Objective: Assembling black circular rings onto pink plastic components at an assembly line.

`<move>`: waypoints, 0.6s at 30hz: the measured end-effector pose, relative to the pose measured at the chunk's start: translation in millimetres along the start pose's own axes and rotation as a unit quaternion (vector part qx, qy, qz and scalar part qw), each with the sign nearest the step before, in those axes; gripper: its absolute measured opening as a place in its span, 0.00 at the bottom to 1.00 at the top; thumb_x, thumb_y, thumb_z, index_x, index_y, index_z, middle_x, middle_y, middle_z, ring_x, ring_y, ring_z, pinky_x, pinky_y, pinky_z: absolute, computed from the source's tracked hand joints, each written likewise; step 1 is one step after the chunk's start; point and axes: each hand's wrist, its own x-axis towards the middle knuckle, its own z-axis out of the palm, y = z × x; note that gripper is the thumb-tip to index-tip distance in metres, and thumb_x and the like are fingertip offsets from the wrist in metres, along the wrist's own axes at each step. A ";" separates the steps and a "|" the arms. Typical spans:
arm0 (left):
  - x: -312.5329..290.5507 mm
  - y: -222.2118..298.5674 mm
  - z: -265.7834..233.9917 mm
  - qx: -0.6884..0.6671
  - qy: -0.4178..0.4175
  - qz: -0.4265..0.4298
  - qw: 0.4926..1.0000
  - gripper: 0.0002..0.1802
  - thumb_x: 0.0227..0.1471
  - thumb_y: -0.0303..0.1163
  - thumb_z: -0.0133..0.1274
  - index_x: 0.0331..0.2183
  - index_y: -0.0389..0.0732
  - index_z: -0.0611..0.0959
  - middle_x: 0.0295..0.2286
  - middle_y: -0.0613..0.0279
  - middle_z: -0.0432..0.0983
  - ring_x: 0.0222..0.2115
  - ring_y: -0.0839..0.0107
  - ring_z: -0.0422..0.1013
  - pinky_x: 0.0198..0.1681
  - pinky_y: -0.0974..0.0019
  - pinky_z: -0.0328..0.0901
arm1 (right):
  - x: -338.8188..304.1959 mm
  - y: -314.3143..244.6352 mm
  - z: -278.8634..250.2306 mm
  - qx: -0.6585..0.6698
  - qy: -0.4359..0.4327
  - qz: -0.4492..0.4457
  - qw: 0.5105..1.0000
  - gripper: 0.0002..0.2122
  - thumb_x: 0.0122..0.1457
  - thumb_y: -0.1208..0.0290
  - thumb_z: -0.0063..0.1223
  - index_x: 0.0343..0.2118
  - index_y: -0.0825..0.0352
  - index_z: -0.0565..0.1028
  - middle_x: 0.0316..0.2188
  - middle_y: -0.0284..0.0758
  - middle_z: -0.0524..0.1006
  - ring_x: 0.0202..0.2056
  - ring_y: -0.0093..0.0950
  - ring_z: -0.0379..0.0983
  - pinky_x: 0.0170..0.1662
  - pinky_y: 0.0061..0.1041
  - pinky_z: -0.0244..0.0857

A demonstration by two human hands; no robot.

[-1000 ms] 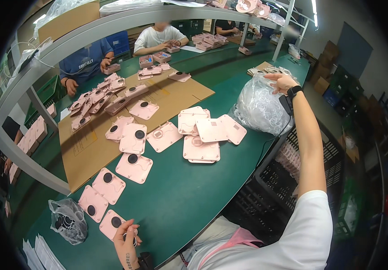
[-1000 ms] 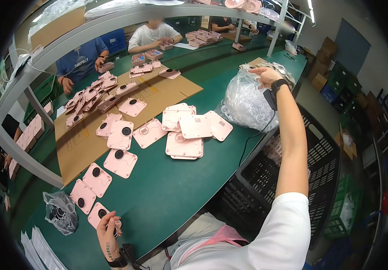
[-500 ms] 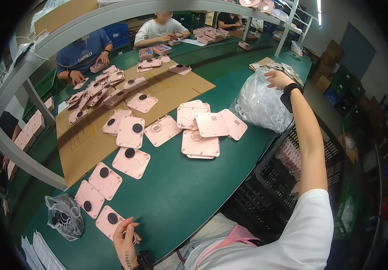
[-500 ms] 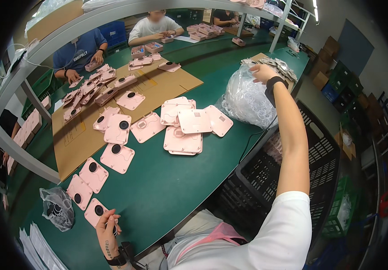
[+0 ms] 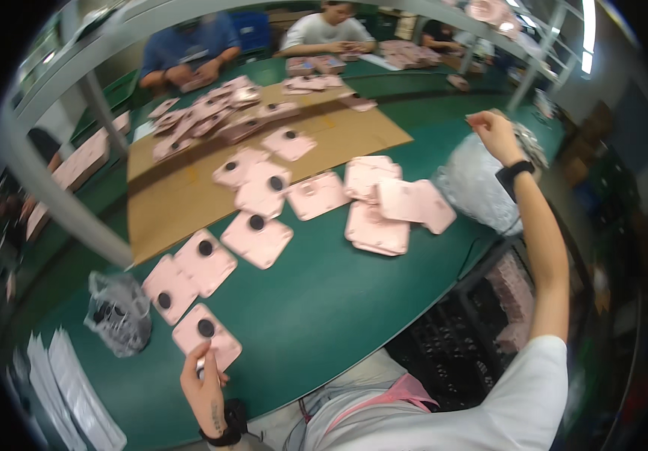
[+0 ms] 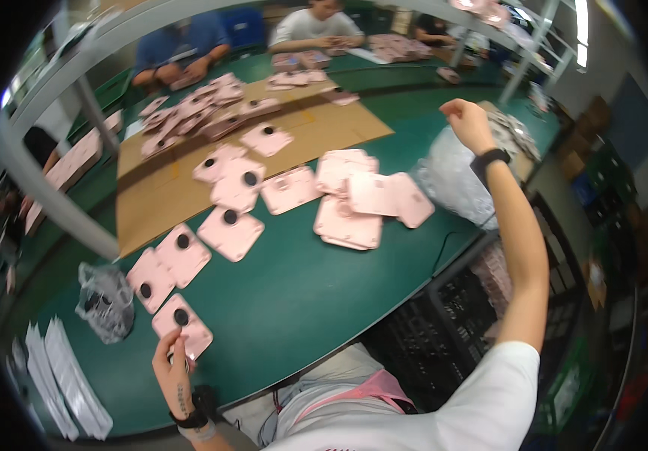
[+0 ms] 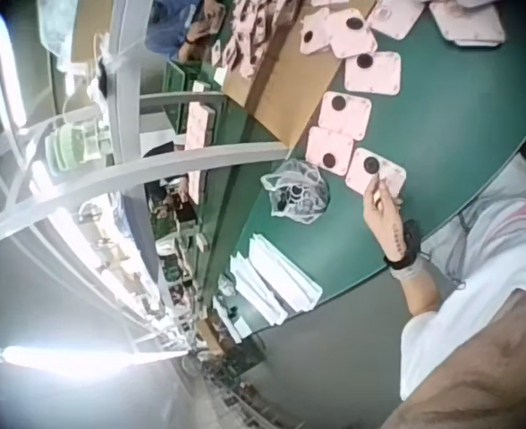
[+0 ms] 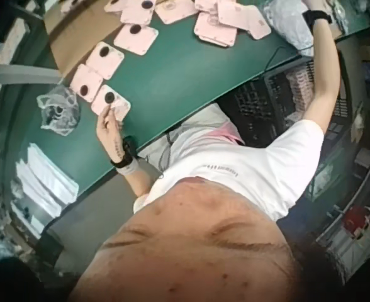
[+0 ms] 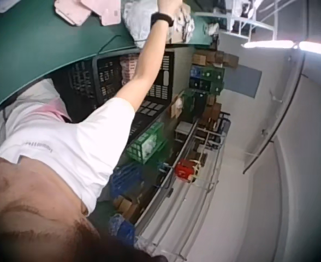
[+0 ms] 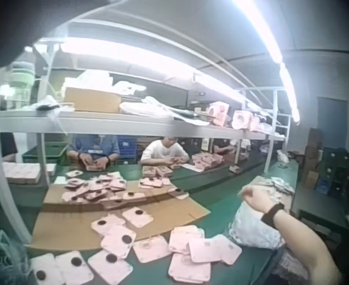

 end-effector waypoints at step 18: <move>0.6 -27.2 1.0 0.429 0.059 0.039 0.901 0.45 0.37 0.44 0.67 0.52 0.31 0.65 0.36 0.44 0.68 0.33 0.48 0.72 0.32 0.55 0.68 | -123.9 -335.4 219.2 0.106 -0.307 -0.006 0.946 0.35 0.38 0.56 0.70 0.45 0.76 0.67 0.41 0.48 0.74 0.45 0.40 0.72 0.49 0.36 0.64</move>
